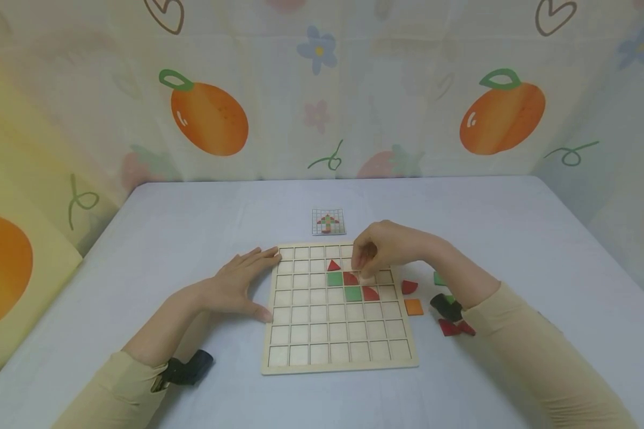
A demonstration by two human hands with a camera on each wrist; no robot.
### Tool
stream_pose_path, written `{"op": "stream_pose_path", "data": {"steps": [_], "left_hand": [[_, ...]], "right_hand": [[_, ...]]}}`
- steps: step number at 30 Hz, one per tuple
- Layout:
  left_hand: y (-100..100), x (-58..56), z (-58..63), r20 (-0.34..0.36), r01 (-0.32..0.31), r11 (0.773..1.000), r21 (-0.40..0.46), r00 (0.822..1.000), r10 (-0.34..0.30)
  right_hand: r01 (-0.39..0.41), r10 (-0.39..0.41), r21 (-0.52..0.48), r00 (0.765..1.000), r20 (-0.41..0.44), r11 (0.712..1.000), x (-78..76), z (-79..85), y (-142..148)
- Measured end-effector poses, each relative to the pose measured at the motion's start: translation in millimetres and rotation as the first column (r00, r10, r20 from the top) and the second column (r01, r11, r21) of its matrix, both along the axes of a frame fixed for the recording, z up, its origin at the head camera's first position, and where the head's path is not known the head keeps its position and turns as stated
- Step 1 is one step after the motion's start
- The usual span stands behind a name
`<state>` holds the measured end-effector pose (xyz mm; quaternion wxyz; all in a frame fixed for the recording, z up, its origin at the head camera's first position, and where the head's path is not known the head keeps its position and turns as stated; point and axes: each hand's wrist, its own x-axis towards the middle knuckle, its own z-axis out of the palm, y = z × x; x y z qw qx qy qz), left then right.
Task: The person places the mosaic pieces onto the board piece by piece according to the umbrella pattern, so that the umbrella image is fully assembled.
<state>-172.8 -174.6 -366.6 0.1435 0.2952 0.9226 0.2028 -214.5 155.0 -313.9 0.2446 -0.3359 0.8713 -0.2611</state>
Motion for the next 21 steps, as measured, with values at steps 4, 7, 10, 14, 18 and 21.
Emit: {"op": "stream_pose_path", "data": {"steps": [4, 7, 10, 14, 18, 21], "left_hand": [[0, -0.3, -0.5, 0.0, 0.0, 1.0, -0.004, 1.0, 0.0], [0, -0.4, -0.5, -0.002, 0.0, 1.0, -0.01, 1.0, 0.0], [1, -0.2, -0.1, -0.002, -0.003, 1.0, -0.011, 1.0, 0.003], [1, -0.1, -0.2, 0.002, -0.004, 1.0, -0.006, 1.0, 0.004], [1, 0.0, -0.4, 0.0, -0.003, 1.0, -0.008, 1.0, 0.003], [1, 0.2, 0.3, -0.002, -0.002, 1.0, -0.009, 1.0, 0.002]], "right_hand": [[0.017, -0.017, 0.007, 1.0, -0.005, 1.0, -3.5, 3.0, 8], [0.036, -0.036, 0.019, 0.999, -0.012, 0.999, -6.9, 3.6, 15], [0.054, -0.053, 0.029, 0.998, -0.026, 0.998, -9.9, 3.7, 23], [0.076, -0.075, 0.046, 0.997, -0.015, 0.996, -11.9, 3.6, 32], [0.082, -0.082, 0.056, 0.997, 0.004, 0.995, -13.7, 1.4, 42], [0.082, -0.082, 0.052, 0.997, -0.005, 0.995, -14.4, -0.2, 49]]}}
